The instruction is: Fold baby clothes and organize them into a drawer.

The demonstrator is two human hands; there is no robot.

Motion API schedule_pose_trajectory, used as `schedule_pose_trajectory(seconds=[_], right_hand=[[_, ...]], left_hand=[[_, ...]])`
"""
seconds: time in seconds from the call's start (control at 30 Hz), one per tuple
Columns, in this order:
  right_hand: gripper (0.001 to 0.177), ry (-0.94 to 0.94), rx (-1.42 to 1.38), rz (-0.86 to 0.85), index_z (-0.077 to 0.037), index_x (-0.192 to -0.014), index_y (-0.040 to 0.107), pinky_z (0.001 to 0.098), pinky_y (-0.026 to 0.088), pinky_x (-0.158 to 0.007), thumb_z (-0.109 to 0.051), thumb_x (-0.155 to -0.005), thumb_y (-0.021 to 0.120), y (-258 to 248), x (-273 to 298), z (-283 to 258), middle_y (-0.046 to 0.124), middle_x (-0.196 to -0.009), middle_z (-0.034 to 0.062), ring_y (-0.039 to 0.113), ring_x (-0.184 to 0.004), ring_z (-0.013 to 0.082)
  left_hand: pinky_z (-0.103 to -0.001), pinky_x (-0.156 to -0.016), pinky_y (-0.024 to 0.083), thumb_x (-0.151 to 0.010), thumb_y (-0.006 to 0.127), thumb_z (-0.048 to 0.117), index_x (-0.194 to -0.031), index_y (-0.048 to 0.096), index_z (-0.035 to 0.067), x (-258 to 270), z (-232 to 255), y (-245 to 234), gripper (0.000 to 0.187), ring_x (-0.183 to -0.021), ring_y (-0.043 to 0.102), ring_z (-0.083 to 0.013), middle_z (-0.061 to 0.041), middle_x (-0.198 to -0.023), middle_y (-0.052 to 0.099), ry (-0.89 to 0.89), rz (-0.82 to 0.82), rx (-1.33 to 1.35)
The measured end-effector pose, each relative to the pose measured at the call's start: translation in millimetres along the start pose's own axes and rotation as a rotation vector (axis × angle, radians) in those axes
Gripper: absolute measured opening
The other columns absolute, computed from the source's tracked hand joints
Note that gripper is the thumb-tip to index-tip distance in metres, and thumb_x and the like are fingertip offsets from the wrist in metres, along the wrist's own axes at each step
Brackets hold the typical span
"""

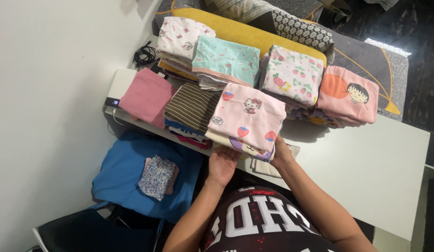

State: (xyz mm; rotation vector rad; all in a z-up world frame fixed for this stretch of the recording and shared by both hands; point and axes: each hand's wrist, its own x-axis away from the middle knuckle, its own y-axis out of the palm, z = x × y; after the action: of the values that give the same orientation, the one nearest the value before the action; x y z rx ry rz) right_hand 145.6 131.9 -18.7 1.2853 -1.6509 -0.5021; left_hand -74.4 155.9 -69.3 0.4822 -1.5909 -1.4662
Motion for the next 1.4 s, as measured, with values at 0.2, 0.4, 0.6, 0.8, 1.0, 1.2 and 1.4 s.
schedule_pose_trajectory(seconds=[0.2,0.4,0.6,0.8,1.0,1.2,1.4], right_hand=[[0.074,-0.008,-0.006,-0.039,-0.001,-0.145,0.048,0.0563,0.061,-0.088,-0.030,-0.085,0.079,-7,16,-5,0.063,-0.133,0.0216,0.069,-0.114,0.0344],[0.070,-0.012,-0.067,0.005,-0.004,-0.140,0.051,0.0594,0.061,-0.076,-0.039,-0.085,0.075,-7,39,-20,0.064,-0.130,0.0219,0.071,-0.108,0.0370],[0.071,0.079,0.185,-0.001,-0.002,-0.144,0.049,0.0548,0.059,-0.084,-0.033,-0.086,0.074,-25,55,-37,0.062,-0.135,0.0219,0.068,-0.113,0.0346],[0.071,0.165,0.464,-0.004,0.000,-0.149,0.047,0.0493,0.055,-0.094,-0.025,-0.088,0.073,-44,72,-52,0.060,-0.142,0.0218,0.065,-0.118,0.0316],[0.098,-0.020,0.813,-0.130,-0.015,-0.159,0.019,0.0384,0.037,-0.114,-0.011,-0.078,0.074,-9,115,-84,0.033,-0.161,0.0062,0.038,-0.145,0.0171],[0.075,-0.544,0.919,0.374,-0.005,-0.158,0.038,0.0387,0.045,-0.105,-0.013,-0.086,0.058,43,184,-112,0.051,-0.149,0.0132,0.054,-0.129,0.0251],[0.062,-0.803,1.797,0.499,-0.010,-0.133,0.051,0.0478,0.035,-0.105,-0.030,-0.080,0.075,138,218,-7,0.044,-0.131,0.0186,0.043,-0.123,0.0384]], left_hand=[[-0.044,-0.103,0.051,-0.108,0.053,0.027,-0.130,0.062,0.000,-13,-17,-18,0.036,-0.115,0.065,-0.0293,-0.015,-0.128,0.068,-0.045,-0.126,0.049],[-0.045,-0.108,0.053,-0.107,0.055,0.036,-0.148,0.050,0.004,-4,-17,49,0.052,-0.126,0.061,-0.0279,-0.014,-0.144,0.059,-0.167,-0.095,-0.011],[-0.043,-0.107,0.053,-0.107,0.056,0.036,-0.148,0.049,0.004,39,-1,166,0.053,-0.125,0.061,-0.0275,-0.014,-0.143,0.059,-0.095,-0.145,-0.164],[-0.042,-0.105,0.053,-0.106,0.057,0.036,-0.148,0.049,0.003,44,1,192,0.054,-0.123,0.061,-0.0271,-0.014,-0.142,0.059,-0.030,-0.218,-0.370],[-0.040,-0.103,0.053,-0.105,0.057,0.036,-0.149,0.048,0.002,44,-9,197,0.056,-0.122,0.061,-0.0266,-0.015,-0.141,0.059,0.002,-0.300,-0.566],[-0.039,-0.102,0.053,-0.104,0.058,0.036,-0.149,0.048,0.002,41,-28,208,0.057,-0.121,0.061,-0.0262,-0.015,-0.140,0.059,0.012,-0.415,-0.766],[-0.037,-0.100,0.053,-0.104,0.059,0.036,-0.149,0.047,0.001,62,-32,226,0.058,-0.120,0.061,-0.0257,-0.015,-0.139,0.059,-0.013,-0.569,-0.990]])
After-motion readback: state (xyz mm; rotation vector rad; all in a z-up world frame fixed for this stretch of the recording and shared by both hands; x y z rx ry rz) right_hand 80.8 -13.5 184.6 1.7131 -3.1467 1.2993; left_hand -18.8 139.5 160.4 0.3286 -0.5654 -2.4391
